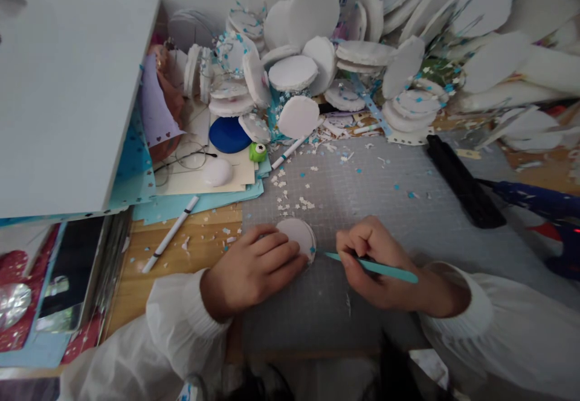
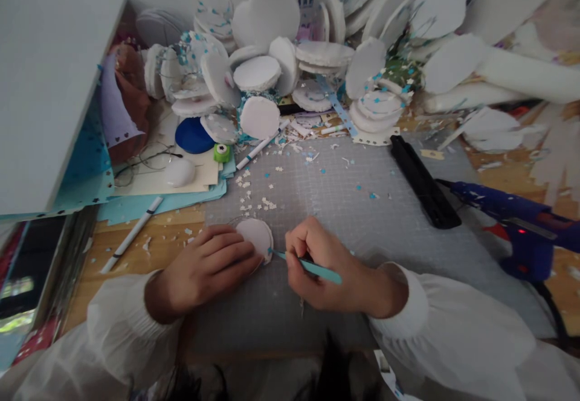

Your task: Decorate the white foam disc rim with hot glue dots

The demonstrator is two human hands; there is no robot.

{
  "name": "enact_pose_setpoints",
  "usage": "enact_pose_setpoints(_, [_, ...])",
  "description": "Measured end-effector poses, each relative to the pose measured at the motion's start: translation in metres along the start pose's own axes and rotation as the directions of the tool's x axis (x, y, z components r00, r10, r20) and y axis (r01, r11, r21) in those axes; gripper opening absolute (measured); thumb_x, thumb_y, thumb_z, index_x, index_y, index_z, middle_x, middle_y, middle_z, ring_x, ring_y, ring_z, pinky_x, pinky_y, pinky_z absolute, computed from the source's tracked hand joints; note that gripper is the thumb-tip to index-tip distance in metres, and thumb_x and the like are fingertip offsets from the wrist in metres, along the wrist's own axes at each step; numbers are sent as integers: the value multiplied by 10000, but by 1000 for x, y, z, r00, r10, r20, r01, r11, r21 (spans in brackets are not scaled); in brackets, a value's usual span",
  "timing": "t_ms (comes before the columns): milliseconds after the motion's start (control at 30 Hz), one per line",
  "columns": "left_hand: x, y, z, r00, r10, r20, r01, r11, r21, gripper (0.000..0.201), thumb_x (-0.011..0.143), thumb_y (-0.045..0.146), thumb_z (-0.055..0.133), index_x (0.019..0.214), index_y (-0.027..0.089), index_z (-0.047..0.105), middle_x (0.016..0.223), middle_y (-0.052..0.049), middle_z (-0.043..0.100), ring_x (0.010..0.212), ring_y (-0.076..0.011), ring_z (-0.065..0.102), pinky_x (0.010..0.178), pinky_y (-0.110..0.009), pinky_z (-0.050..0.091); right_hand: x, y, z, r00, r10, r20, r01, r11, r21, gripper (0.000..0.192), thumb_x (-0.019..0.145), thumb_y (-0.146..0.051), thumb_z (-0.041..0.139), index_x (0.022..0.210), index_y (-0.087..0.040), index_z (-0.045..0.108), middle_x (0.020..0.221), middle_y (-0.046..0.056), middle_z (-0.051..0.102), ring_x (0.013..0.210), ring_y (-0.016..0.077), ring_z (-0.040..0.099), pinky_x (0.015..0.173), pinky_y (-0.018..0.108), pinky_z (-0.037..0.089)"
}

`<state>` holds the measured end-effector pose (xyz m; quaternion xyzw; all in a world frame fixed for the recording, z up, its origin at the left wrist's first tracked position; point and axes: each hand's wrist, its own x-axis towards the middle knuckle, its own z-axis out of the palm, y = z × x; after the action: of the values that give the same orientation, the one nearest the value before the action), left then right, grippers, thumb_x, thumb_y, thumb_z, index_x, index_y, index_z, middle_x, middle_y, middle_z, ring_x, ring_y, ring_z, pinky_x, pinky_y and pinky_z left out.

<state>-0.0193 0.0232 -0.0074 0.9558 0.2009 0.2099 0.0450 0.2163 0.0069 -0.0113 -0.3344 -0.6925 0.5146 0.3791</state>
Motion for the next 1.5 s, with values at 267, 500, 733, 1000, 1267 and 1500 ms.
enact_pose_setpoints(267, [1, 1, -2, 1000, 2, 12, -2, 1000, 2, 153, 902, 150, 540, 1036, 164, 613, 954, -20, 681, 907, -179, 589, 867, -366, 445, -2, 1, -2, 995, -85, 43, 93, 959, -269, 270, 743, -52, 475, 804, -234, 286, 641, -66, 372, 497, 76, 338, 481, 233, 286])
enact_pose_setpoints(500, [1, 0, -3, 1000, -1, 13, 1, 1000, 11, 153, 925, 159, 505, 1034, 168, 612, 945, -12, 691, 896, -171, 584, 863, -359, 445, 1, -10, -4, 987, -97, 124, 143, 882, -450, 275, 756, -93, 472, 691, -221, 236, 546, -68, 365, 450, 64, 314, 450, 232, 229])
enact_pose_setpoints(733, [1, 0, -2, 1000, 7, 15, -7, 1000, -11, 151, 906, 160, 542, 1041, 152, 610, 954, -18, 686, 904, -179, 579, 858, -366, 440, -3, -4, -4, 986, -163, 42, 164, 877, -452, 240, 753, -89, 476, 741, -226, 280, 576, -68, 371, 461, 73, 316, 462, 238, 229])
enact_pose_setpoints(1000, [-1, 0, -1, 1000, 4, 4, -4, 1000, -8, 144, 893, 155, 560, 1027, 158, 614, 947, -18, 682, 906, -177, 576, 870, -363, 432, 0, -4, -3, 988, -142, 57, 152, 883, -443, 238, 742, -80, 478, 732, -226, 290, 576, -66, 372, 467, 74, 318, 459, 240, 239])
enact_pose_setpoints(1267, [1, 2, -1, 996, -56, 67, 56, 998, -4, 283, 881, 162, 575, 1163, 184, 591, 994, -22, 676, 907, -187, 552, 884, -357, 423, 4, -11, -11, 972, -169, -162, 98, 921, -376, 317, 740, -55, 480, 697, -235, 223, 532, -72, 311, 423, 82, 273, 410, 260, 211])
enact_pose_setpoints(1500, [3, 4, -3, 989, -93, 113, 93, 996, 5, 318, 888, 198, 551, 1206, 186, 569, 1008, -46, 650, 923, -198, 540, 871, -357, 431, 9, -16, -17, 951, -172, -259, 80, 941, -330, 330, 749, -57, 492, 704, -242, 223, 523, -77, 310, 396, 85, 270, 398, 264, 211])
